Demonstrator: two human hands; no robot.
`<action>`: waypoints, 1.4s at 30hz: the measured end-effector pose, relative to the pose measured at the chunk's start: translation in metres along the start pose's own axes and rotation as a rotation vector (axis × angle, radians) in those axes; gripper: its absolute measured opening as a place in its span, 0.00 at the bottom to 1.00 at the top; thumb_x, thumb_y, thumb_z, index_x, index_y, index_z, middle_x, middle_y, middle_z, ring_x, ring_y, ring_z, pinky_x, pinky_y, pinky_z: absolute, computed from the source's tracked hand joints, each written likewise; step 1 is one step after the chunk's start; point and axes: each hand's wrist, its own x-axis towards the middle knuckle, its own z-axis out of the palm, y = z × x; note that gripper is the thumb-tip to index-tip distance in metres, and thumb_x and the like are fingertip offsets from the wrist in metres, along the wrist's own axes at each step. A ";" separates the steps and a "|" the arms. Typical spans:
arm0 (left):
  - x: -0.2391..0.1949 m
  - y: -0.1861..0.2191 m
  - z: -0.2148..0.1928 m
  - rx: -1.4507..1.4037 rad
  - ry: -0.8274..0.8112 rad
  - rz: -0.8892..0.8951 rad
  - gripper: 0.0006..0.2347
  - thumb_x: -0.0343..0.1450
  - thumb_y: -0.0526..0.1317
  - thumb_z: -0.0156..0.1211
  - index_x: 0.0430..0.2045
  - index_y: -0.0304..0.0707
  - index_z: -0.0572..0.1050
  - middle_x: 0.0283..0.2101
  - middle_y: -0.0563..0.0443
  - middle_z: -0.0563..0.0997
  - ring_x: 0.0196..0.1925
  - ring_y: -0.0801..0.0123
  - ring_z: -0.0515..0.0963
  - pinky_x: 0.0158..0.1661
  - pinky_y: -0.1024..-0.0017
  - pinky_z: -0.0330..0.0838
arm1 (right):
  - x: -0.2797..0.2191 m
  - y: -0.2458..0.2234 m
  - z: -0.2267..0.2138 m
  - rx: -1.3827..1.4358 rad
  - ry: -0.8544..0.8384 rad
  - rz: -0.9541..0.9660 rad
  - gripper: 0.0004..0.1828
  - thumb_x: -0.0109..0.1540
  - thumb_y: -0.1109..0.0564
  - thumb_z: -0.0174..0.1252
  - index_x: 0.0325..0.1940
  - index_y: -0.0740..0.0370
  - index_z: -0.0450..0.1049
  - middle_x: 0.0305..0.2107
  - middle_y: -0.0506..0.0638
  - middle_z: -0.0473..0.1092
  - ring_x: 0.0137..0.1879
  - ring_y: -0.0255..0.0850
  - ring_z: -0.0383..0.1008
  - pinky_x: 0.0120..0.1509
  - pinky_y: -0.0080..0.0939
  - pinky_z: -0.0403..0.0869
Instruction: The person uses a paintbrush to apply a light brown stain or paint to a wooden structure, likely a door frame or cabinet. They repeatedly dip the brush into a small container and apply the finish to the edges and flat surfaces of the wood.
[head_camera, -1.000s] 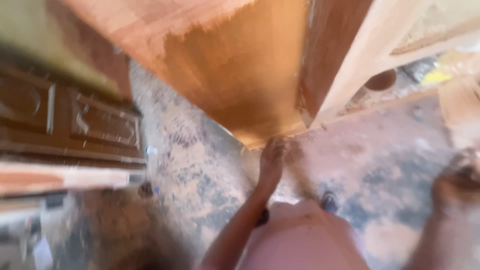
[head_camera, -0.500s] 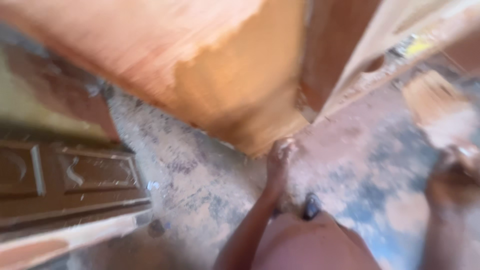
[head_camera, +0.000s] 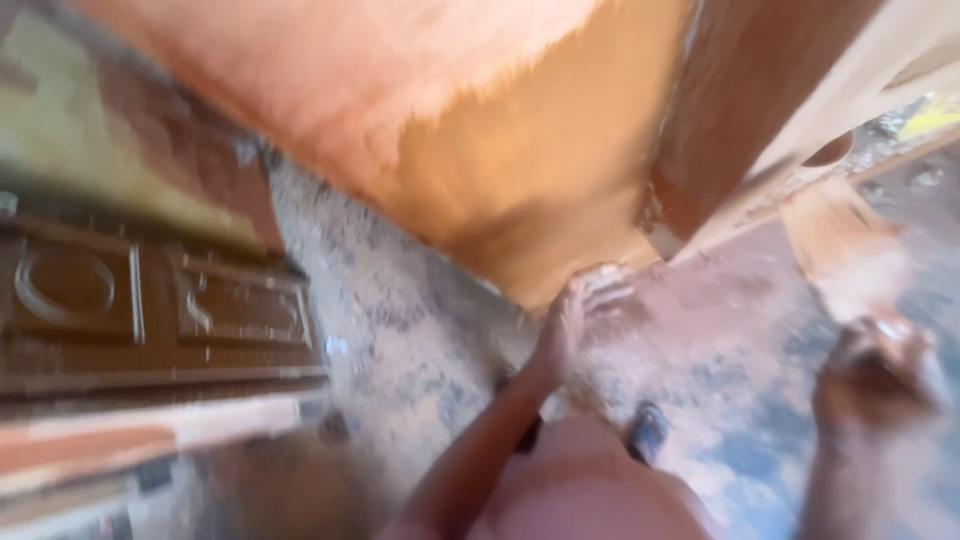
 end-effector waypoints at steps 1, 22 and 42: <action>0.011 0.005 -0.008 0.039 -0.013 0.043 0.30 0.78 0.60 0.36 0.66 0.33 0.63 0.67 0.41 0.71 0.67 0.57 0.73 0.64 0.56 0.64 | 0.001 0.010 0.000 -0.014 -0.037 -0.027 0.11 0.80 0.60 0.51 0.44 0.65 0.69 0.43 0.51 0.68 0.46 0.36 0.69 0.65 0.35 0.75; 0.031 0.016 -0.090 0.616 -0.187 -0.036 0.26 0.75 0.55 0.51 0.62 0.33 0.68 0.62 0.40 0.75 0.62 0.59 0.76 0.59 0.65 0.71 | -0.092 0.238 0.147 -0.531 0.412 -0.552 0.04 0.67 0.66 0.55 0.43 0.72 0.73 0.48 0.66 0.76 0.58 0.53 0.78 0.67 0.47 0.79; 0.022 0.059 -0.083 0.542 -0.214 0.530 0.18 0.78 0.39 0.51 0.63 0.29 0.66 0.67 0.34 0.72 0.69 0.50 0.73 0.68 0.56 0.70 | -0.008 0.322 0.053 -2.538 -0.172 -1.429 0.09 0.62 0.59 0.65 0.47 0.55 0.80 0.59 0.60 0.69 0.61 0.53 0.76 0.42 0.46 0.83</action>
